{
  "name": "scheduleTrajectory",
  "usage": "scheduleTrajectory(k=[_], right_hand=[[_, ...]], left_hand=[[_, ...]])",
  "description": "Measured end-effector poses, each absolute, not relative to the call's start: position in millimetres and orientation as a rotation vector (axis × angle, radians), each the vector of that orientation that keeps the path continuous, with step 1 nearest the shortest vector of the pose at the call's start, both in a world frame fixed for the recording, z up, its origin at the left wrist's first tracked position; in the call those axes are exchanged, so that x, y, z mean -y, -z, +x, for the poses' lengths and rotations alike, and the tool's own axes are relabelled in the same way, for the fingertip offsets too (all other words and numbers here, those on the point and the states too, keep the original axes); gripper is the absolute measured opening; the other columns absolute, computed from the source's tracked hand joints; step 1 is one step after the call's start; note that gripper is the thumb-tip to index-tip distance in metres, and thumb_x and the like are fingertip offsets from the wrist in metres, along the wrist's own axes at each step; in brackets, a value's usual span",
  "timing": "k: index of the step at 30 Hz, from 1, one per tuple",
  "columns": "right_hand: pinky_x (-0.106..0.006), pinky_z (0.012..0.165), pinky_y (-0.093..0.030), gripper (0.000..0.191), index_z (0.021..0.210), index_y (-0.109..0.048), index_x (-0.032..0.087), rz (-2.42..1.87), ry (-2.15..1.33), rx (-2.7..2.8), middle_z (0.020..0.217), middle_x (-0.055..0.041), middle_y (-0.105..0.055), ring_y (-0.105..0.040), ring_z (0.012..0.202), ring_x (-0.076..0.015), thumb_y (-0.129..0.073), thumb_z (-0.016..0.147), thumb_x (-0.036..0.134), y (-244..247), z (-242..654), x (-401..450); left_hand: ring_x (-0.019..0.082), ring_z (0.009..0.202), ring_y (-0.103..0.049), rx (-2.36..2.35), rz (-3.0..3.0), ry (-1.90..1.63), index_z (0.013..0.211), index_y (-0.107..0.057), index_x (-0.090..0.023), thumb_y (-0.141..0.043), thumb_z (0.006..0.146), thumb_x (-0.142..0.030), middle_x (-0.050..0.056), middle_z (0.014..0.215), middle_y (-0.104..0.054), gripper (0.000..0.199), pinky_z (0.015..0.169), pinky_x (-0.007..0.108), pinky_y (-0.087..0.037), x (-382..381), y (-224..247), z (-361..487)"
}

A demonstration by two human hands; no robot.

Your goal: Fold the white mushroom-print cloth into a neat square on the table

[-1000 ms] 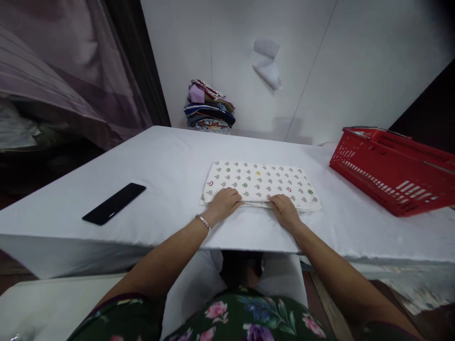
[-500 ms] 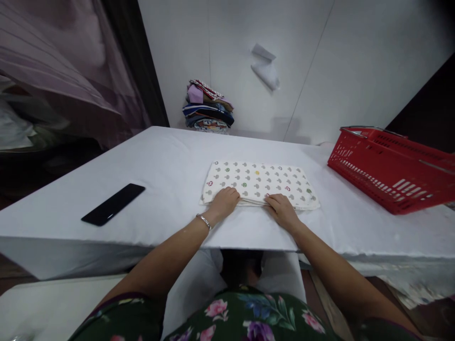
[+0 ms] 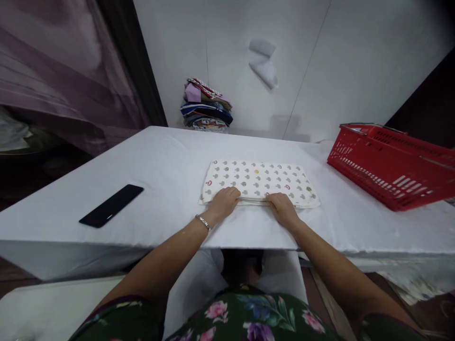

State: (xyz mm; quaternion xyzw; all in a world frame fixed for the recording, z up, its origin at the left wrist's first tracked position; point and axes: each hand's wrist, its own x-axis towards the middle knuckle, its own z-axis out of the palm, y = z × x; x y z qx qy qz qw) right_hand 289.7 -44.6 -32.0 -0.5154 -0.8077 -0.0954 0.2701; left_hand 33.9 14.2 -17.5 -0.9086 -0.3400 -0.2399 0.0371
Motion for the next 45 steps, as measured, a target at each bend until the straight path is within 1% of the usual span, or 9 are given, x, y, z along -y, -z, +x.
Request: scheduleTrajectory(k=[5,8,10,14,19,23,32,39,45], right_hand=[[-0.037,0.081,-0.042,0.028,0.097,-0.062,0.02,-1.353,0.224,2.231,0.1,-0.0094,-0.064,-0.055,0.094,-0.0221,-0.036,0.09,0.012,29,289,46],[-0.037,0.083,-0.042,0.03,0.093,-0.063,0.02,-1.359,0.272,2.263,0.105,-0.0094,-0.063,-0.053,0.098,-0.0224,-0.037,0.086,0.007,29,290,47],[-0.037,0.083,-0.041,0.032,0.095,-0.064,0.02,-1.38,0.303,2.264,0.108,-0.0092,-0.062,-0.052,0.099,-0.0225,-0.038,0.085,0.006,30,290,46],[-0.038,0.085,-0.04,0.029,0.101,-0.064,0.021,-1.385,0.306,2.268,0.11,-0.0098,-0.061,-0.051,0.101,-0.0233,-0.04,0.088,0.012,30,290,47],[-0.038,0.084,-0.04,0.021,0.099,-0.064,0.019,-1.35,0.328,2.257,0.106,-0.0109,-0.061,-0.052,0.099,-0.0232,-0.045,0.092,0.026,28,287,48],[-0.037,0.082,-0.04,0.022,0.099,-0.064,0.019,-1.351,0.388,2.253,0.104,-0.0105,-0.062,-0.052,0.096,-0.0229,-0.047,0.092,0.031,29,286,48],[-0.035,0.08,-0.04,0.021,0.099,-0.065,0.019,-1.369,0.466,2.274,0.105,-0.01,-0.063,-0.052,0.095,-0.0224,-0.046,0.091,0.017,35,288,46],[-0.036,0.082,-0.04,0.025,0.098,-0.065,0.018,-1.362,0.44,2.26,0.104,-0.0111,-0.063,-0.053,0.094,-0.0225,-0.044,0.087,0.009,37,288,44],[-0.036,0.082,-0.041,0.029,0.098,-0.064,0.016,-1.369,0.4,2.268,0.102,-0.0115,-0.063,-0.054,0.093,-0.0227,-0.043,0.084,0.004,38,289,43]], left_hand=[[0.019,0.093,-0.054,0.965,-2.771,0.704,0.09,-0.058,-0.017,-0.038,0.087,-0.006,0.008,0.112,-0.058,0.024,0.075,0.033,-0.042,-14,23,34],[0.02,0.1,-0.053,0.909,-2.783,0.683,0.096,-0.061,-0.02,-0.037,0.086,-0.003,0.007,0.124,-0.054,0.031,0.078,0.034,-0.041,-14,25,34],[0.02,0.102,-0.053,0.881,-2.786,0.66,0.101,-0.061,-0.022,-0.038,0.087,-0.005,0.005,0.127,-0.053,0.032,0.08,0.034,-0.041,-14,24,34],[0.022,0.105,-0.052,0.936,-2.749,0.644,0.107,-0.06,-0.023,-0.042,0.091,-0.018,0.007,0.127,-0.054,0.025,0.083,0.036,-0.04,-11,21,36],[0.021,0.103,-0.053,0.897,-2.699,0.639,0.089,-0.064,-0.018,-0.042,0.091,-0.016,0.007,0.123,-0.057,0.023,0.083,0.035,-0.041,-10,21,38],[0.019,0.099,-0.054,0.838,-2.666,0.711,0.09,-0.061,-0.017,-0.042,0.089,-0.012,0.007,0.115,-0.06,0.02,0.081,0.034,-0.043,-13,24,39],[0.018,0.091,-0.057,0.874,-2.7,0.891,0.089,-0.054,-0.015,-0.042,0.091,-0.014,0.007,0.1,-0.063,0.013,0.081,0.033,-0.043,-18,30,40],[0.017,0.076,-0.054,0.892,-2.733,0.735,0.085,-0.051,-0.016,-0.038,0.093,-0.016,0.005,0.082,-0.06,0.016,0.074,0.034,-0.041,-17,28,40],[0.017,0.077,-0.054,0.842,-2.716,0.617,0.084,-0.051,-0.017,-0.039,0.091,-0.011,0.004,0.081,-0.059,0.015,0.075,0.033,-0.039,-16,25,39]])
